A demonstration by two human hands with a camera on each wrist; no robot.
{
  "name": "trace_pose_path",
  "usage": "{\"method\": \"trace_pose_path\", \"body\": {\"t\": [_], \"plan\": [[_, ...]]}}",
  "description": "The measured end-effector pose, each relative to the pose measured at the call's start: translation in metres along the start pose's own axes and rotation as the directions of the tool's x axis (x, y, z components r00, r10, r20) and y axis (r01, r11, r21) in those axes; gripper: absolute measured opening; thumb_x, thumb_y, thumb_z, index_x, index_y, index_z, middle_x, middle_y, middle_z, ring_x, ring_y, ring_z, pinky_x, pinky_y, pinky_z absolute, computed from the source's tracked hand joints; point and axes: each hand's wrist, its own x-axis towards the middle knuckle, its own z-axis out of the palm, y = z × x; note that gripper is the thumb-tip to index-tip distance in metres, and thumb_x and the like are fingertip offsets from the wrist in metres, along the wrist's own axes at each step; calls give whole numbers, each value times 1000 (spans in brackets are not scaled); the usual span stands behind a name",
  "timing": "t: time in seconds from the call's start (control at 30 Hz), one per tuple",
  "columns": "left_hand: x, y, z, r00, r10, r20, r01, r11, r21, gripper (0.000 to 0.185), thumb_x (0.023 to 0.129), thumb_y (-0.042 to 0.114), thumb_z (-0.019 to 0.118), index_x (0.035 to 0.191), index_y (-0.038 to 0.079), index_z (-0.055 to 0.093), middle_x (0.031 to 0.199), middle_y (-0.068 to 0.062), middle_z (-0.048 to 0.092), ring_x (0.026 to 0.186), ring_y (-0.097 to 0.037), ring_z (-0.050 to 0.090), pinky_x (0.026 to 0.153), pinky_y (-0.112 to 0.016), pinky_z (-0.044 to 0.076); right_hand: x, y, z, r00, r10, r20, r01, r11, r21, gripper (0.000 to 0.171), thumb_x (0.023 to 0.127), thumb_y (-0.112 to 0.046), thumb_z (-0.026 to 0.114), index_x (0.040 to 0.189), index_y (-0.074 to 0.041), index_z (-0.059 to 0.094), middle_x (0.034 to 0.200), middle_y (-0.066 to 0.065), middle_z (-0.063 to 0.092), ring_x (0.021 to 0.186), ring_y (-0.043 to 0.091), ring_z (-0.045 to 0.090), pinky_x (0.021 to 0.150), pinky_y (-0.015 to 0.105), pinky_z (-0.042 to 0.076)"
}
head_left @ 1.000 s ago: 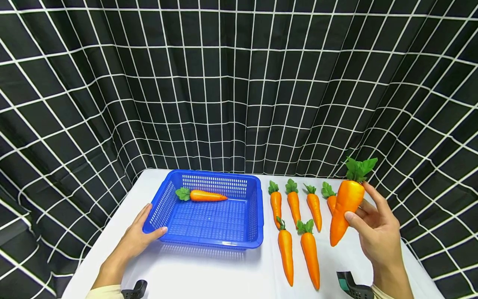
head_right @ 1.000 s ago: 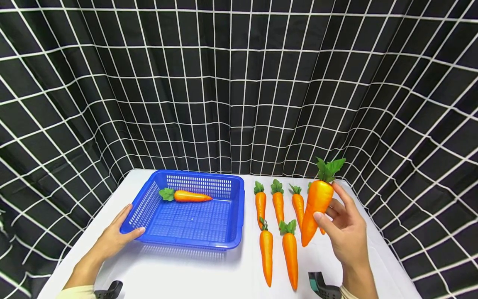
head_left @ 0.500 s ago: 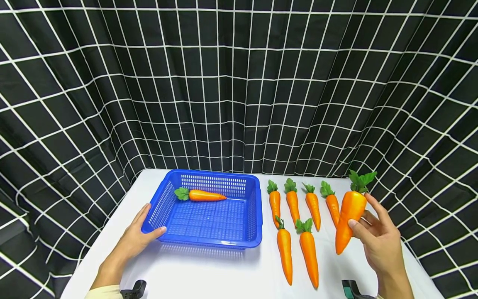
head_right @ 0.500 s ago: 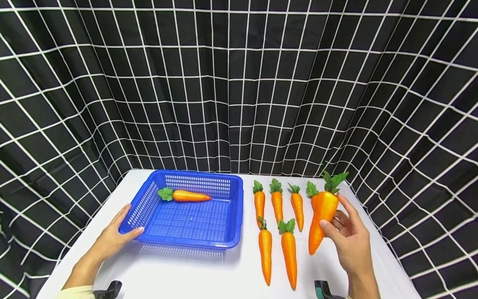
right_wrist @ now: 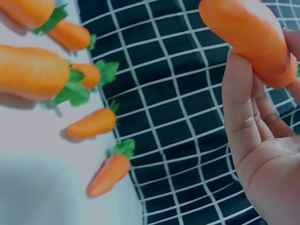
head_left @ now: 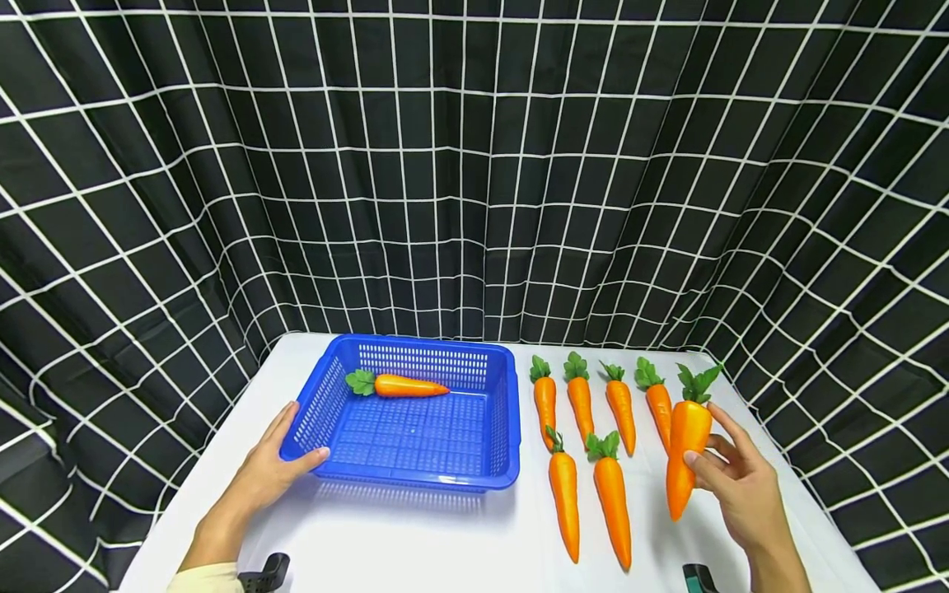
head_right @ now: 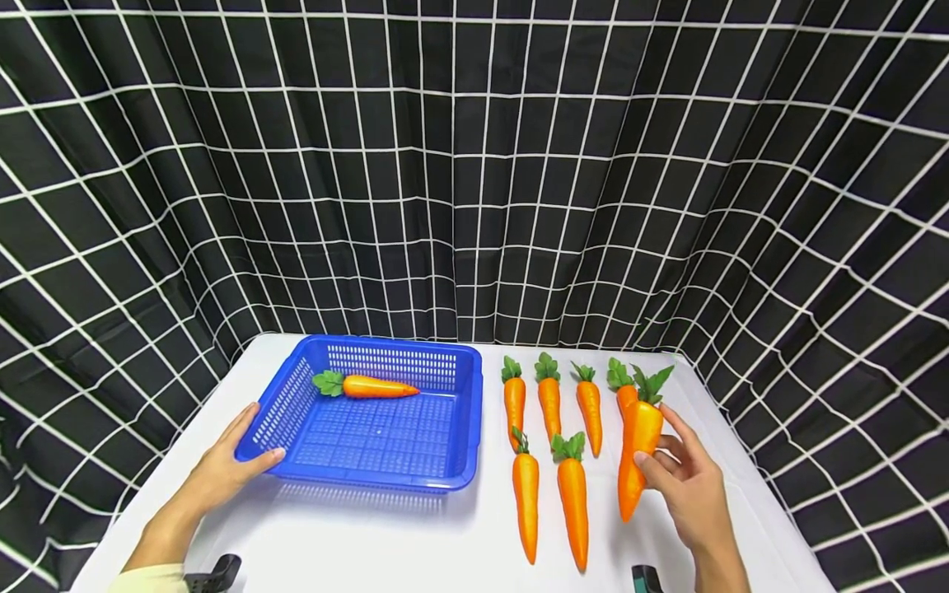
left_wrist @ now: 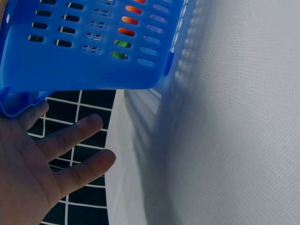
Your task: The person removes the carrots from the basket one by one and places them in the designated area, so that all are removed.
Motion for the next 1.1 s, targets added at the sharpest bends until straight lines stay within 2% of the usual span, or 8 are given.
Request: {"method": "trace_pose_path", "body": {"t": [0.17, 0.33, 0.5, 0.7, 0.9, 1.1], "plan": [[1, 0, -1, 1000, 9, -5, -9, 1000, -8, 101, 83, 43, 73, 155, 4, 13, 158, -21, 10, 139, -50, 13, 105, -67, 15, 0, 12, -5, 999, 36, 22, -36, 999, -10, 69, 86, 16, 61, 148, -6, 37, 98, 3, 60, 77, 13, 69, 60, 31, 57], [0, 1, 0, 1000, 1, 3, -1, 1000, -8, 100, 84, 42, 73, 155, 5, 13, 158, -21, 10, 138, -50, 14, 104, -68, 15, -1, 25, -11, 995, 104, 4, -103, 991, -83, 69, 88, 8, 65, 149, -11, 39, 96, -2, 63, 78, 10, 67, 60, 29, 57], [-1, 2, 0, 1000, -3, 5, 3, 1000, 1, 102, 83, 45, 73, 155, 5, 13, 158, -21, 10, 138, -50, 14, 104, -68, 15, -4, 39, -16, 982, 184, -38, -187, 977, -102, 67, 87, 4, 68, 147, -14, 43, 93, -5, 65, 78, 9, 65, 60, 28, 57], [-1, 2, -1, 1000, -2, -1, 2, 1000, -7, 100, 83, 42, 73, 155, 5, 14, 158, -21, 10, 139, -49, 13, 105, -67, 15, -6, 55, -22, 962, 268, -59, -273, 956, -112, 62, 87, -1, 71, 144, -12, 48, 88, -7, 67, 78, 6, 65, 60, 27, 57], [-1, 5, -2, 1000, -24, 12, 24, 1000, -6, 101, 84, 42, 73, 155, 5, 12, 158, -21, 9, 138, -50, 12, 104, -68, 14, -9, 66, -24, 932, 352, -80, -361, 907, -216, 57, 89, -8, 71, 141, -6, 48, 86, -9, 70, 77, 7, 66, 62, 26, 56], [-2, 7, -2, 1000, -27, 15, 27, 1000, -4, 101, 84, 41, 73, 155, 5, 12, 158, -22, 9, 138, -51, 12, 104, -68, 15, -14, 71, -23, 893, 435, -120, -449, 837, -312, 63, 87, -16, 74, 141, -5, 45, 89, -3, 71, 76, 9, 65, 63, 27, 55]]}}
